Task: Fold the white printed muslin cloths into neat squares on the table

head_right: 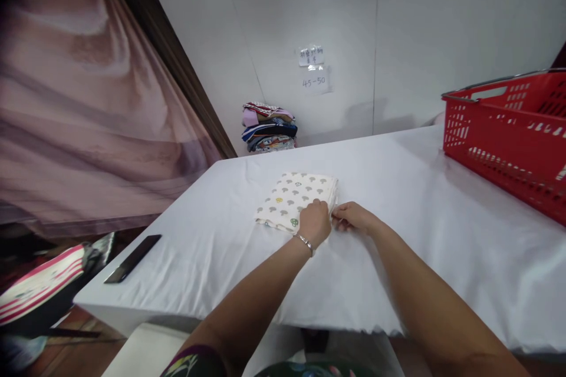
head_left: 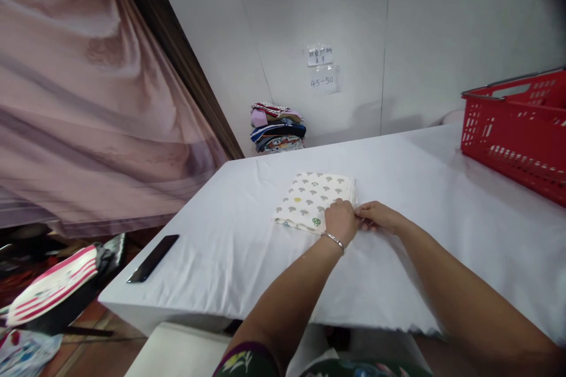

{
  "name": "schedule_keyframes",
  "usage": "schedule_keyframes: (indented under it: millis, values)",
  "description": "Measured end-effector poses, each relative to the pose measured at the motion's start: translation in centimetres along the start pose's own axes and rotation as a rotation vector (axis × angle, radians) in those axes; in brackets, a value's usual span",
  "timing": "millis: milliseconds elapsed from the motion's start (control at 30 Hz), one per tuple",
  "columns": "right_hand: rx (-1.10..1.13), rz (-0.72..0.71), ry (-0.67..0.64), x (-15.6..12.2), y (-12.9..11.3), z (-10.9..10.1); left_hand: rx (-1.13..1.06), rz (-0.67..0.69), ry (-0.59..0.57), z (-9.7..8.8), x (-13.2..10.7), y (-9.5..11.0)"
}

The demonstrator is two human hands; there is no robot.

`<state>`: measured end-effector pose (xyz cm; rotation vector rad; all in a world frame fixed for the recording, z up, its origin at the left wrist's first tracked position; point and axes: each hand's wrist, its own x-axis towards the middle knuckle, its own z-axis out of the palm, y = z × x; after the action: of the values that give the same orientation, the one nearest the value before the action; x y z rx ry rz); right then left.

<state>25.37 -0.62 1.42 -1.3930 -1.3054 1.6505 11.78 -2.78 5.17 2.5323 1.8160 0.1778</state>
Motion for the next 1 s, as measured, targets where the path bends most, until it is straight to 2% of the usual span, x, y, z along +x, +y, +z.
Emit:
schedule_keyframes:
  millis: [200,433,533,633,767,800,867,1000]
  values:
    - [0.048,0.014,0.03,0.2,0.2,-0.2,0.099,0.094,0.064,1.7,-0.6,1.0]
    - [0.043,0.03,0.001,-0.4,-0.1,0.2,0.072,0.18,0.179,3.0,-2.3,-0.2]
    - [-0.013,0.058,-0.018,-0.4,0.2,0.7,0.052,0.246,0.238,3.3,-3.6,-0.9]
    - [-0.106,0.068,-0.001,-0.2,0.6,1.4,-0.059,0.345,0.269,3.3,-4.9,-2.0]
    - [-0.218,0.035,0.067,0.0,0.9,2.2,-0.209,0.461,0.304,2.8,-6.0,-4.9]
    - [-0.231,0.036,0.077,0.0,0.9,2.3,-0.22,0.452,0.324,2.6,-6.1,-5.9]
    - [-0.236,0.051,0.084,0.0,0.9,2.4,-0.211,0.339,0.38,2.5,-6.2,-8.5]
    - [-0.227,0.088,0.09,0.1,0.8,2.4,-0.164,-0.123,0.475,2.6,-5.5,-14.1]
